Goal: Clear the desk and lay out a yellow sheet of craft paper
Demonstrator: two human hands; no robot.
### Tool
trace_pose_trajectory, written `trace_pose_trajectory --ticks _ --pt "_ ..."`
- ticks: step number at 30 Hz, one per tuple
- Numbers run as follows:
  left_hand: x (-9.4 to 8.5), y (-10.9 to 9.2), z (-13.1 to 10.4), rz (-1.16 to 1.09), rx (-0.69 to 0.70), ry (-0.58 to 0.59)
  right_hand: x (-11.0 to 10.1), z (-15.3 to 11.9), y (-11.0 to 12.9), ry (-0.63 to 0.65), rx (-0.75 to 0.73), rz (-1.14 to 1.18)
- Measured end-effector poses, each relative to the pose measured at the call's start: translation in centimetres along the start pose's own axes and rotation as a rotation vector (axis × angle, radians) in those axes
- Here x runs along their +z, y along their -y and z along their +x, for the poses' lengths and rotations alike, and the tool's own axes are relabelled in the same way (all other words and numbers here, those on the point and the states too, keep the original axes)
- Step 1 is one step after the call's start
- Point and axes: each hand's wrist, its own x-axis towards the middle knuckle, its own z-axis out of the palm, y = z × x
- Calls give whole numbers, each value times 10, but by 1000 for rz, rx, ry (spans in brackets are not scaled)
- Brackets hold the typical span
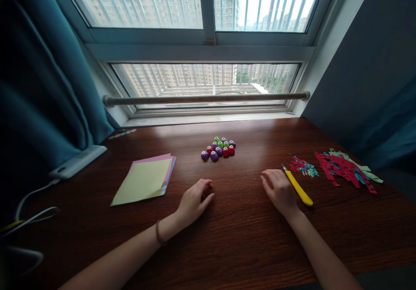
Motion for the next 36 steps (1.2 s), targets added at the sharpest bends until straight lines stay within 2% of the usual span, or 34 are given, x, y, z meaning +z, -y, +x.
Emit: trace_pose_trajectory --ticks 3,5,9,12,17,19,21,25,27,29,33,36 --pt "0 -2 -1 -4 7 -9 13 11 57 187 -238 212" --pt "0 -4 -1 -7 13 -17 21 18 86 267 -340 291" --pt "-2 -4 -2 -11 22 -39 35 24 116 306 -484 405" --pt "-2 -4 -3 -7 29 -56 47 21 120 338 -456 498" --pt "1 -5 -3 27 33 -82 59 15 112 403 -190 582" --pt "-3 -1 1 69 23 -108 60 14 109 415 -147 599" --pt "-17 10 7 140 1 -150 61 14 108 425 -154 603" --pt "-65 48 14 328 -129 -269 61 13 108 429 -184 597" --pt "-86 69 8 398 -212 -279 61 12 108 431 -190 594" --pt "-94 86 -6 448 -287 -253 61 12 108 436 -194 585" --pt "-82 105 -39 490 -409 -163 60 12 109 447 -204 565" --pt "-70 111 -49 496 -461 -137 60 13 109 448 -208 560"
